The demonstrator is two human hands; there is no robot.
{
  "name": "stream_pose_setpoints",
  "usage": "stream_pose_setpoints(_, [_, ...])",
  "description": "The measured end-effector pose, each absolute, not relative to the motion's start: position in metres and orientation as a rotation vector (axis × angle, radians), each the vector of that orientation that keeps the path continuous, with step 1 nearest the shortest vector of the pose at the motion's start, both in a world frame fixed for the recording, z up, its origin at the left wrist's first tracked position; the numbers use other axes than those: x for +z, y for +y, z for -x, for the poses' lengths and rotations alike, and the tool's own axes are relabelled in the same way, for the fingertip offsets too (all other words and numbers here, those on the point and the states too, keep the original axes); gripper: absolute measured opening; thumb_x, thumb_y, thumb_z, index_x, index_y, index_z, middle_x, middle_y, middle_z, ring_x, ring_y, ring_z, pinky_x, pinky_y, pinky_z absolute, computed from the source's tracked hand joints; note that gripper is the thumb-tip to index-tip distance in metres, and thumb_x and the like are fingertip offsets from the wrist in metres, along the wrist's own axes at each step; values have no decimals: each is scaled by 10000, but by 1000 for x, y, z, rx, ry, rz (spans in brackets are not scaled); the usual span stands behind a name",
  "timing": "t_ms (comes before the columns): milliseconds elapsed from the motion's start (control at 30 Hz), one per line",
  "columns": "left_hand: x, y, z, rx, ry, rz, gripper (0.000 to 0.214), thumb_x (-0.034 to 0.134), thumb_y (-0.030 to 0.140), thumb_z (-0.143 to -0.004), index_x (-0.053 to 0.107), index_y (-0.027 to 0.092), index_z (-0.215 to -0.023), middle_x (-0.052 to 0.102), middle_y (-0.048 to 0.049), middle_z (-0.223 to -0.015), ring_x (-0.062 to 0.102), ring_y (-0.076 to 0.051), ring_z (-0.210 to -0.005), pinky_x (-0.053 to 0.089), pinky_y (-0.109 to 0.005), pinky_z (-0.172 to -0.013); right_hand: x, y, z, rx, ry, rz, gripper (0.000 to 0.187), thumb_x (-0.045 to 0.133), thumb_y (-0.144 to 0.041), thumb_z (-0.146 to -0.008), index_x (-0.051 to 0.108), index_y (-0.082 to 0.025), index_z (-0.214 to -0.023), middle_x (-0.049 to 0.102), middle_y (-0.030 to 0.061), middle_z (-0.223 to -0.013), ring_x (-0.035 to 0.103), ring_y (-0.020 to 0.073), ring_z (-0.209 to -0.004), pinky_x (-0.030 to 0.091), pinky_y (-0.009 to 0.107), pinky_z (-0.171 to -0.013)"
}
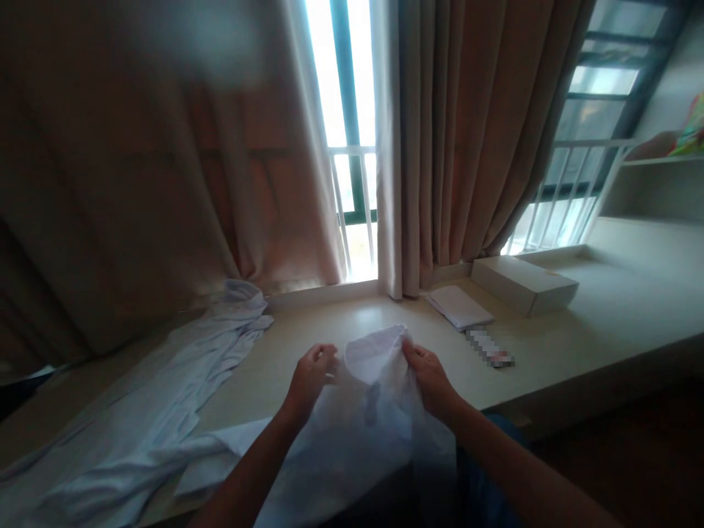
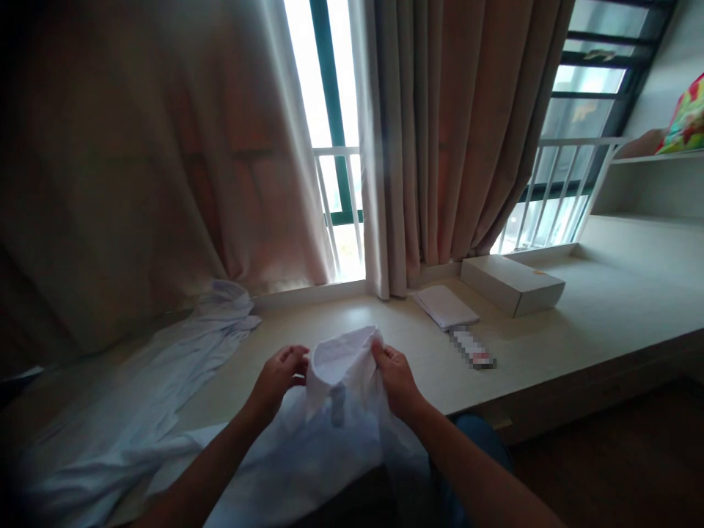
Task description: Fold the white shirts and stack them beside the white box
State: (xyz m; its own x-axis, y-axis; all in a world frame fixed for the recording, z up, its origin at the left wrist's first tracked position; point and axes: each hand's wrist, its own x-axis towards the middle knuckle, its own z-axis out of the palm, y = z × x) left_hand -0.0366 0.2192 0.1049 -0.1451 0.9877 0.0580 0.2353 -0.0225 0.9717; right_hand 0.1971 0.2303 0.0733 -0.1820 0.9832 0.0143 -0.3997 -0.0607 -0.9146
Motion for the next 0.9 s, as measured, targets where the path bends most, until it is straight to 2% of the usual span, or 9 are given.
stream_pose_setpoints(133, [53, 191, 42, 1080, 1447, -1574, 394, 567, 517, -783, 651, 204, -1007, 684, -80, -1068, 626, -240, -1002, 490, -367, -870, 81, 242, -213, 1686, -759, 693, 324, 671, -507, -809, 620, -190, -857, 644, 0, -684, 591, 151, -583, 501, 271, -585])
stream_pose_setpoints(267, [33, 180, 30, 965, 1413, -1718, 501, 568, 533, -787, 600, 237, -1190, 623, -73, -1246, 554, -264, -1157, 409, -398, -1010, 82, 245, -220, 1829, -755, 620, 347, 646, -503, -837, 625, -167, -918, 674, 22, -763, 639, 164, -676, 544, 305, -696])
stream_pose_setpoints(333, [36, 184, 24, 962, 1399, -1743, 476, 533, 563, -798, 639, 227, -1119, 654, -70, -1178, 565, -273, -1125, 419, -395, -986, 87, 244, -223, 1911, -810, 585, 388, 605, -534, -857, 634, -160, -952, 690, 42, -838, 656, 175, -746, 544, 330, -768])
stream_pose_setpoints(400, [44, 193, 22, 926, 1388, -1755, 450, 528, 594, -784, 685, 207, -951, 696, -60, -1003, 606, -273, -989, 467, -371, -877, 96, 243, -230, 1923, -877, 586, 409, 584, -553, -865, 647, -159, -953, 696, 54, -882, 661, 181, -793, 537, 337, -807])
stream_pose_setpoints(467, [55, 201, 23, 870, 1403, -1754, 443, 551, 610, -754, 678, 186, -777, 679, -35, -792, 610, -239, -795, 478, -327, -718, 106, 245, -241, 1831, -978, 637, 414, 586, -560, -861, 662, -163, -954, 699, 57, -896, 656, 183, -806, 534, 323, -796])
stream_pose_setpoints(533, [68, 210, 29, 861, 1423, -1748, 417, 571, 582, -746, 659, 175, -733, 633, -5, -692, 571, -191, -677, 437, -282, -618, 114, 247, -257, 1675, -1122, 716, 419, 594, -563, -855, 676, -174, -989, 701, 57, -931, 646, 183, -816, 527, 305, -768])
stream_pose_setpoints(700, [120, 228, 48, 973, 1537, -1860, 278, 650, 435, -699, 642, 178, -805, 604, 26, -682, 536, -150, -655, 379, -238, -581, 126, 252, -292, 1453, -1568, 872, 465, 597, -582, -842, 692, -177, -1050, 692, 54, -984, 615, 173, -828, 490, 283, -744])
stream_pose_setpoints(833, [176, 228, 51, 705, 1450, -1996, 325, 739, 419, -595, 624, 188, -792, 608, 25, -702, 544, -159, -667, 379, -237, -580, 133, 258, -294, 1379, -1613, 898, 533, 567, -641, -829, 677, -178, -1069, 685, 53, -959, 600, 164, -785, 481, 275, -697])
stream_pose_setpoints(900, [201, 224, 50, 562, 1377, -1954, 372, 723, 469, -616, 635, 196, -853, 638, 5, -778, 567, -173, -712, 396, -243, -598, 138, 262, -290, 1342, -1577, 920, 554, 547, -673, -820, 676, -185, -1049, 686, 50, -932, 602, 167, -763, 481, 274, -669])
